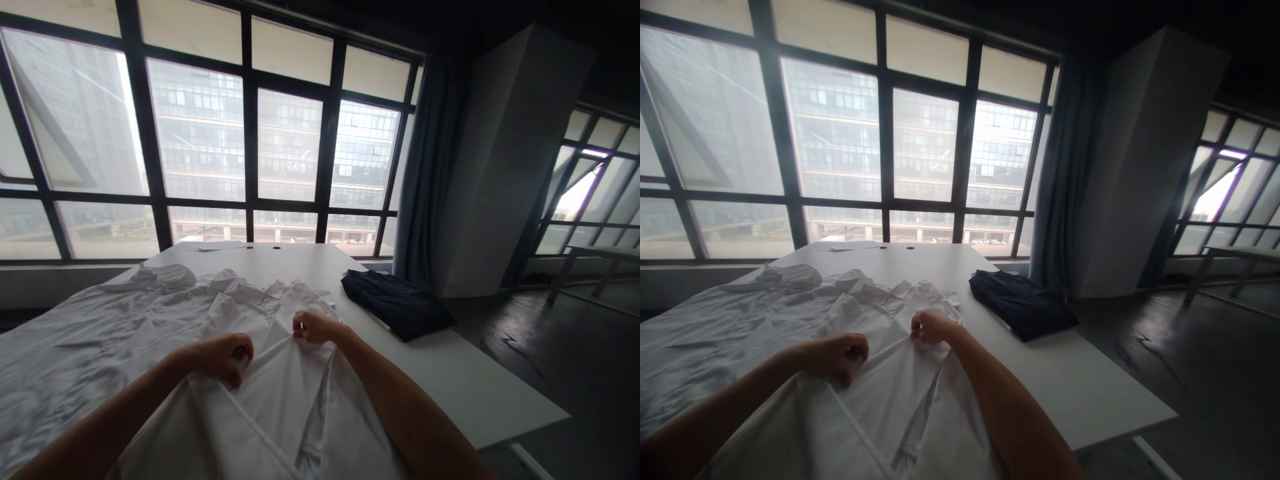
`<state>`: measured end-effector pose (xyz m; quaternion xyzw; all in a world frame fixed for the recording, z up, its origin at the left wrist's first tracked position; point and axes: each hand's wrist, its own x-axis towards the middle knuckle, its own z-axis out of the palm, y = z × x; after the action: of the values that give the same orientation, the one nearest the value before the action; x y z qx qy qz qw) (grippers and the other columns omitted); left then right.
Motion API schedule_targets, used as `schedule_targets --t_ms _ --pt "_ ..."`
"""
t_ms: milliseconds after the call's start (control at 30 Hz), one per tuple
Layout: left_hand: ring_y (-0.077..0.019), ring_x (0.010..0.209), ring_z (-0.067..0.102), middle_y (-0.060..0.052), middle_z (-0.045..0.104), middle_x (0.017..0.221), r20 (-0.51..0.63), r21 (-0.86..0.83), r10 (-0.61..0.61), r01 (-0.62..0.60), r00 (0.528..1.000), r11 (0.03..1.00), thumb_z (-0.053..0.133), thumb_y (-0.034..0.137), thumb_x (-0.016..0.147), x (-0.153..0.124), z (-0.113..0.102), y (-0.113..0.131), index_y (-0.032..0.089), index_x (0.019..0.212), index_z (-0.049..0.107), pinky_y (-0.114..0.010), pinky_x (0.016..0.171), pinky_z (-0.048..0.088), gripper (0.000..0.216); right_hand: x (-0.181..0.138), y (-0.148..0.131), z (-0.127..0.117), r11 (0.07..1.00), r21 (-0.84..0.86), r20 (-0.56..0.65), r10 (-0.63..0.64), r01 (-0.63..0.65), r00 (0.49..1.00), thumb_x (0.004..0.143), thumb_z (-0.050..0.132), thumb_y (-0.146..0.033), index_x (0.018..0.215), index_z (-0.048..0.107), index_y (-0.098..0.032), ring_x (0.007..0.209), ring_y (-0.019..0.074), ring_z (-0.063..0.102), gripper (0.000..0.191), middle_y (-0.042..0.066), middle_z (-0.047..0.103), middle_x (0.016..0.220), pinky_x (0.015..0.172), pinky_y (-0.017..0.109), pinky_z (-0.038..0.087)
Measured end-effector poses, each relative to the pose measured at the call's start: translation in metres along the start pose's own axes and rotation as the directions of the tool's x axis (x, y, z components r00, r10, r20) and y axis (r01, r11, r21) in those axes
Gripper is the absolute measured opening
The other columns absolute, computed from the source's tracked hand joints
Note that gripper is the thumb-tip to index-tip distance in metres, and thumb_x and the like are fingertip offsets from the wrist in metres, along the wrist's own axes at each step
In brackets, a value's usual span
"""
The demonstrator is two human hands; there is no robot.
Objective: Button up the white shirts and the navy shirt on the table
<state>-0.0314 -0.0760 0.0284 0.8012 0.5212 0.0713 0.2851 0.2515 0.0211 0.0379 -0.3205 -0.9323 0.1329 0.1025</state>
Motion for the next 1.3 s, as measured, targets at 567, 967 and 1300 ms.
schedule_targets --t_ms 567,967,1300 --pt "-0.0165 0.074 0.054 -0.006 0.063 0.084 -0.064 -0.053 0.177 -0.181 0.982 0.982 0.067 0.051 0.077 -0.007 -0.009 0.008 0.016 0.075 0.068 -0.027 0.068 0.044 0.035 -0.005 0.020 -0.005 0.984 0.178 0.120 -0.019 -0.002 0.993 0.070 0.081 -0.043 0.116 0.074 -0.022 0.097 0.0212 0.065 0.051 0.006 0.071 0.119 0.083 0.027 0.049" --pt "-0.0215 0.077 0.057 -0.007 0.063 0.083 -0.262 -0.195 0.062 -0.115 0.963 0.974 0.052 0.068 0.075 -0.045 -0.058 0.000 0.018 0.077 0.057 -0.030 0.068 0.046 0.050 -0.038 0.067 -0.052 0.940 0.156 -0.303 0.337 -0.302 0.892 0.082 0.054 -0.019 0.092 0.073 -0.011 0.069 0.0168 0.061 0.022 0.007 0.071 0.078 0.060 0.023 0.045" --pt "-0.0283 0.100 0.063 -0.008 0.070 0.106 -0.251 0.146 0.110 -0.074 0.962 0.987 0.072 0.060 0.071 -0.023 -0.019 0.024 0.023 0.110 0.070 -0.035 0.087 0.048 0.054 -0.027 0.051 -0.034 0.986 -0.034 -0.172 0.152 -0.160 0.973 0.078 0.070 -0.061 0.135 0.062 -0.018 0.123 0.0303 0.058 0.072 0.014 0.061 0.137 0.105 0.037 0.043"
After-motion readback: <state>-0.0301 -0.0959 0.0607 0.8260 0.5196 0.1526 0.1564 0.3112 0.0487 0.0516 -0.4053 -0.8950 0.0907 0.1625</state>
